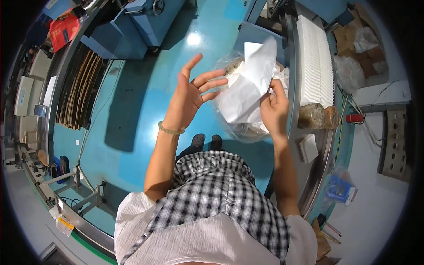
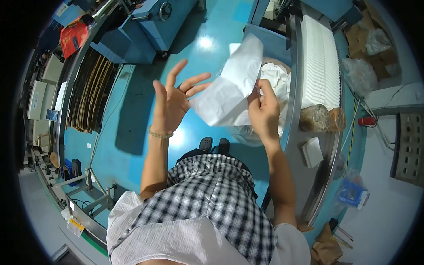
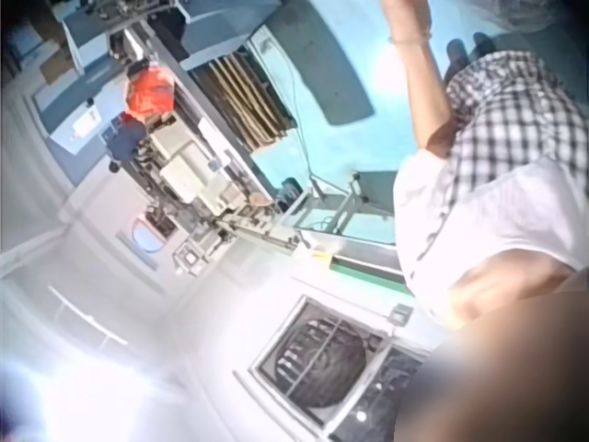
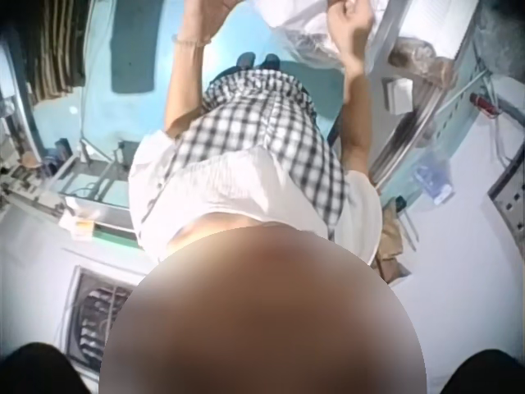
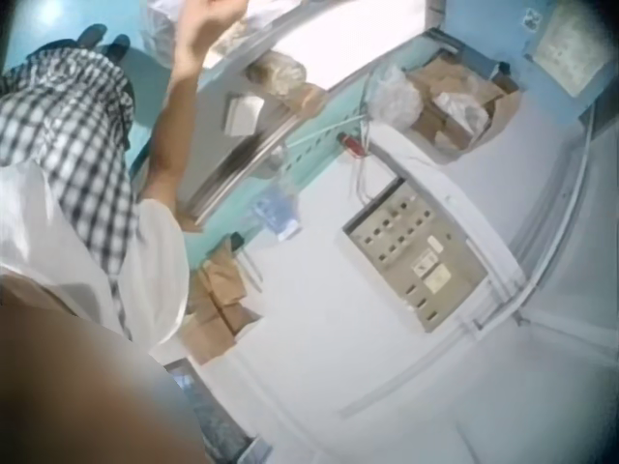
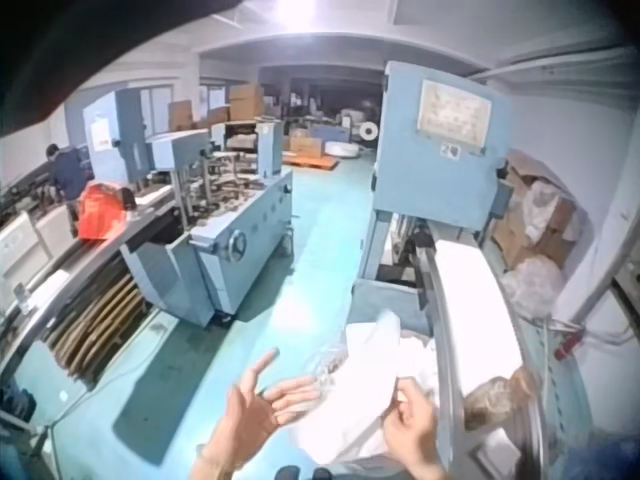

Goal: Sorting and placing stacks of tissues onto a conveyor belt from a processing machine.

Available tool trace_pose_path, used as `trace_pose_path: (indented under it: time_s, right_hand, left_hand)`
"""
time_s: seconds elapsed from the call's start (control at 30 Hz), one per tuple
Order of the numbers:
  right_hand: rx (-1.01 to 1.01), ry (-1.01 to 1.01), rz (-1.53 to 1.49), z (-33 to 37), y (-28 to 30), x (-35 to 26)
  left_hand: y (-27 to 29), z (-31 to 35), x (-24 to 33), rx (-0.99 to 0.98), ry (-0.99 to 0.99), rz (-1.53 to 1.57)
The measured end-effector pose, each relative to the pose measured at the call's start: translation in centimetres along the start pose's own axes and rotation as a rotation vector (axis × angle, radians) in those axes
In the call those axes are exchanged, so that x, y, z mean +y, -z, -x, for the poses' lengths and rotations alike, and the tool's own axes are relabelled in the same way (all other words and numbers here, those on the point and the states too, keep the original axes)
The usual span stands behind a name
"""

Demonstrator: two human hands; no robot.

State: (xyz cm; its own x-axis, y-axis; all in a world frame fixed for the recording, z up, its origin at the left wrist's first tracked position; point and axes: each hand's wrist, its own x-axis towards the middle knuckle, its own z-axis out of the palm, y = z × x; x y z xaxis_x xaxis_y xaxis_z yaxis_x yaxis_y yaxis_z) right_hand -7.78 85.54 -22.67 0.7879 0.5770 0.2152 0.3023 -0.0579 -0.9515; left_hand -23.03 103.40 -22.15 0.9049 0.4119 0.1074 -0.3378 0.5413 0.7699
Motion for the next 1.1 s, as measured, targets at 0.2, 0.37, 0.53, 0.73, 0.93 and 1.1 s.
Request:
trace_pose_path:
  time_s: [0.2,0.37,0.53,0.73,0.93,1.1]
  right_hand:
    - [-0.028,0.359,0.412,0.0,-0.1,-1.8]
    - [-0.095,0.296,0.309,0.2,1.3,-1.0]
    - [-0.248,-0.040,-0.155,0.5,2.7,-2.3]
    - [-0.371,0.039,-0.203,0.3,3.2,-2.0]
    - [-0.396,0.132,-0.149,0.1,3.6,-1.7]
    - [-0.402,0.098,-0.151,0.2,4.0,-1.9]
  left_hand:
    - [-4.2,-0.5,2.0,-0.032,-0.086,-0.506]
    - [-2.2,-1.2,2.5,-0.089,0.023,-0.364]
    - [1.4,-0.1,2.4,-0.056,-0.095,-0.538]
    - [2.1,0.6,2.5,-0.040,-0.167,-0.716]
    - [2.0,1.1,2.6,0.016,-0.199,-0.692]
    - [2.0,1.5,2.7,0.013,-0.151,-0.627]
